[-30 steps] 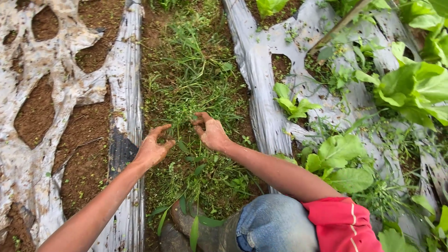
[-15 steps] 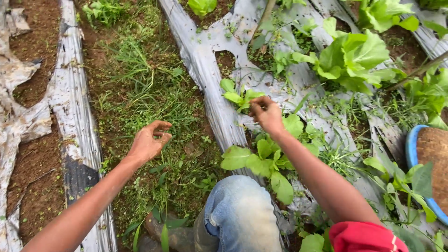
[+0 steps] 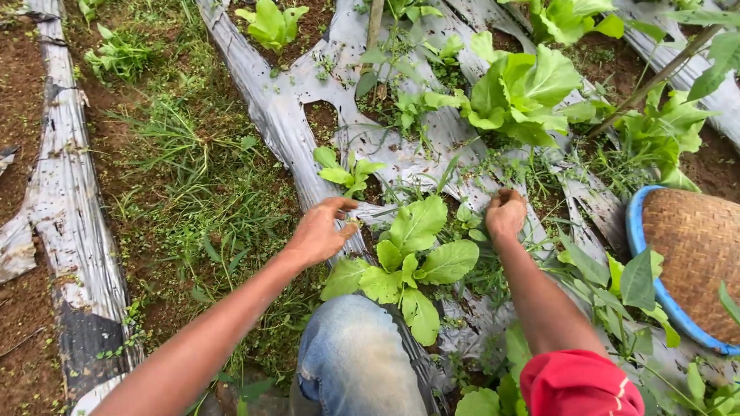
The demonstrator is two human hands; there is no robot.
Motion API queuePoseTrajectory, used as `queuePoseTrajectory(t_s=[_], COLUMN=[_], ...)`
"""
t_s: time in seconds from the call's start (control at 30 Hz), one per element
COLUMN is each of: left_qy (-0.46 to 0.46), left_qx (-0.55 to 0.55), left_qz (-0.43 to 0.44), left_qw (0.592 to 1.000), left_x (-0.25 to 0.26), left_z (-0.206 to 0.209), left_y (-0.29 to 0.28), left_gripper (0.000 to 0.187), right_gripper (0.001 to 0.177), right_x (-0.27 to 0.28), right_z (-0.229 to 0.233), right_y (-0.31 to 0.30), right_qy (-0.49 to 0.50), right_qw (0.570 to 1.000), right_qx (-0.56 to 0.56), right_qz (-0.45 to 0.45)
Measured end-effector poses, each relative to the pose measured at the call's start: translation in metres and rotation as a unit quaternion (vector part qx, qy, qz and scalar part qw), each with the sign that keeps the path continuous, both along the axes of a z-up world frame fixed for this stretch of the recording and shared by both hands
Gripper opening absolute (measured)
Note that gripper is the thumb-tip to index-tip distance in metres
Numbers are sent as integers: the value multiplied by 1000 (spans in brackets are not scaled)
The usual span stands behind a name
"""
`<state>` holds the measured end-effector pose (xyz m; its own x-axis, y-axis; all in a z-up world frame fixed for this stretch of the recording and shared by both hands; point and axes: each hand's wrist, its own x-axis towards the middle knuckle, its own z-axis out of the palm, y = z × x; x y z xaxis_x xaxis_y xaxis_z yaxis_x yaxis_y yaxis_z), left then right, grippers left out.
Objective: The person weeds a vegetable garden by hand and with a hoe. They pull small weeds from the soil and plastic mulch, then use a hoe to scrape and remove larger weeds from the path between rows of leafy green vegetables.
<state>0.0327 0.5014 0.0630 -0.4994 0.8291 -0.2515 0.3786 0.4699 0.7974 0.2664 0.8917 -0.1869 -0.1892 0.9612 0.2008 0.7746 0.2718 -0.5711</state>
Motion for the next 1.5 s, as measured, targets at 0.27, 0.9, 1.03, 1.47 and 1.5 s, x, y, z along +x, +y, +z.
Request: queuePoseTrajectory(t_s=[0.27,0.9,1.03,1.47,1.5], left_qy=[11,17,-60,-2,35], left_qx=[-3,-132,-99,94,111], left_qz=[-110,-198,-149,-124,-118], left_qw=[994,971,982,988,986], left_x=[39,19,16,-159,-180], left_z=[-96,-138,-103,-83,-90], left_y=[117,168,134,145,157], left_gripper=[46,67,64,35,31], right_gripper=[17,12,11,17,18], right_x=[-13,-16,-13,-8,0], right_z=[21,23,30,25,21], right_y=[-20,-20,-34,-20,-16], right_qy=[-28,26,63,-26,-45], right_qw=[996,994,989,999,999], right_qx=[81,87,105,11,7], right_qz=[18,53,81,24,15])
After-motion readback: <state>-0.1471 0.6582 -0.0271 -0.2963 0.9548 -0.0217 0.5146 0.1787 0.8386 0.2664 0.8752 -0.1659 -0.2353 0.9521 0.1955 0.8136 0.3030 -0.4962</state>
